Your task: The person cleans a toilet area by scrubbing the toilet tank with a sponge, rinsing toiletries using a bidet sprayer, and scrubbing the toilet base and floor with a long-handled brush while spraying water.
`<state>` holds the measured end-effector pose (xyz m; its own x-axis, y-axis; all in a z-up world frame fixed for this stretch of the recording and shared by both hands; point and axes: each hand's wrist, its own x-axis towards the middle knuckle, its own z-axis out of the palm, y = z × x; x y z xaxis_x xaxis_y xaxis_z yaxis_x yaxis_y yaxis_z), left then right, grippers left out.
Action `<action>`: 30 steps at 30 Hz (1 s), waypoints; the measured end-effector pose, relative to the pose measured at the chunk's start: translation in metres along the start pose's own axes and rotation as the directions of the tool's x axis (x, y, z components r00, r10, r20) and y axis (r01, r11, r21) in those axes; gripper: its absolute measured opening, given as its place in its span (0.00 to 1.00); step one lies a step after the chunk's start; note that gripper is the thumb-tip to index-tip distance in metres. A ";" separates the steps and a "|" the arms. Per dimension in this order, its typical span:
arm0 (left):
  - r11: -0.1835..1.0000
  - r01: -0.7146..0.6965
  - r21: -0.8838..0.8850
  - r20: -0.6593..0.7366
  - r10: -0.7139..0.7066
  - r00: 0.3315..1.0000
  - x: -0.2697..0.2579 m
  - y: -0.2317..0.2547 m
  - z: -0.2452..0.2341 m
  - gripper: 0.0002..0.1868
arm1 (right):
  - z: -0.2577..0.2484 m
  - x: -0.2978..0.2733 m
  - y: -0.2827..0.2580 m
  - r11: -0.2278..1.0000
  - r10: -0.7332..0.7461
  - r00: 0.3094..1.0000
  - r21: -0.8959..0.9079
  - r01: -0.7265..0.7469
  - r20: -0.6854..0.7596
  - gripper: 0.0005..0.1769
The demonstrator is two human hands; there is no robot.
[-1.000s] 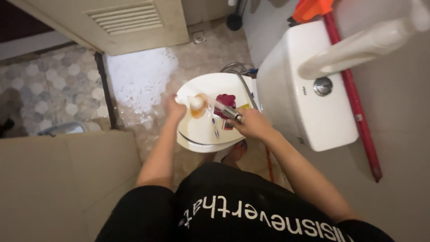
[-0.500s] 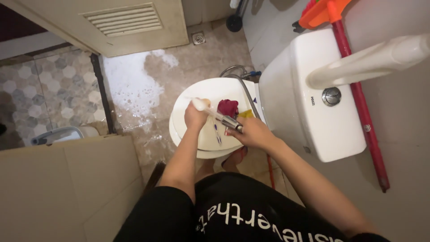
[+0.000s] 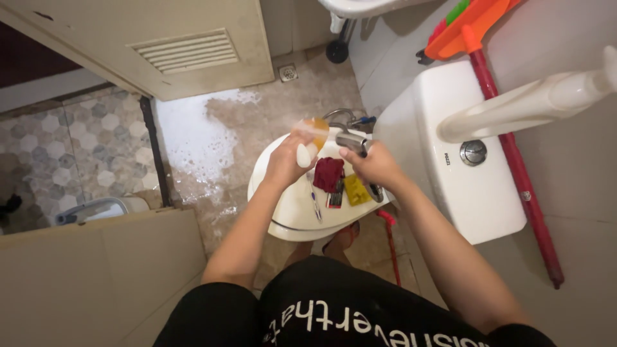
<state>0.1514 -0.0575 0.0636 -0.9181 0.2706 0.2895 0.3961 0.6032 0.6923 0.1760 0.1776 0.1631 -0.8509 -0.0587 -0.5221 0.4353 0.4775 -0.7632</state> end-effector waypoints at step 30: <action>0.075 0.581 -0.810 0.304 -0.795 0.526 0.059 -0.053 -0.009 0.19 | 0.005 -0.005 0.054 0.992 0.049 0.906 0.123 0.004 -0.420 0.28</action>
<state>0.0760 -0.0804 0.0502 -0.7936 -0.1091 -0.5986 -0.5142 -0.4057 0.7556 0.2049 0.1990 0.1224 -0.8734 0.3382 -0.3505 0.4652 0.3658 -0.8061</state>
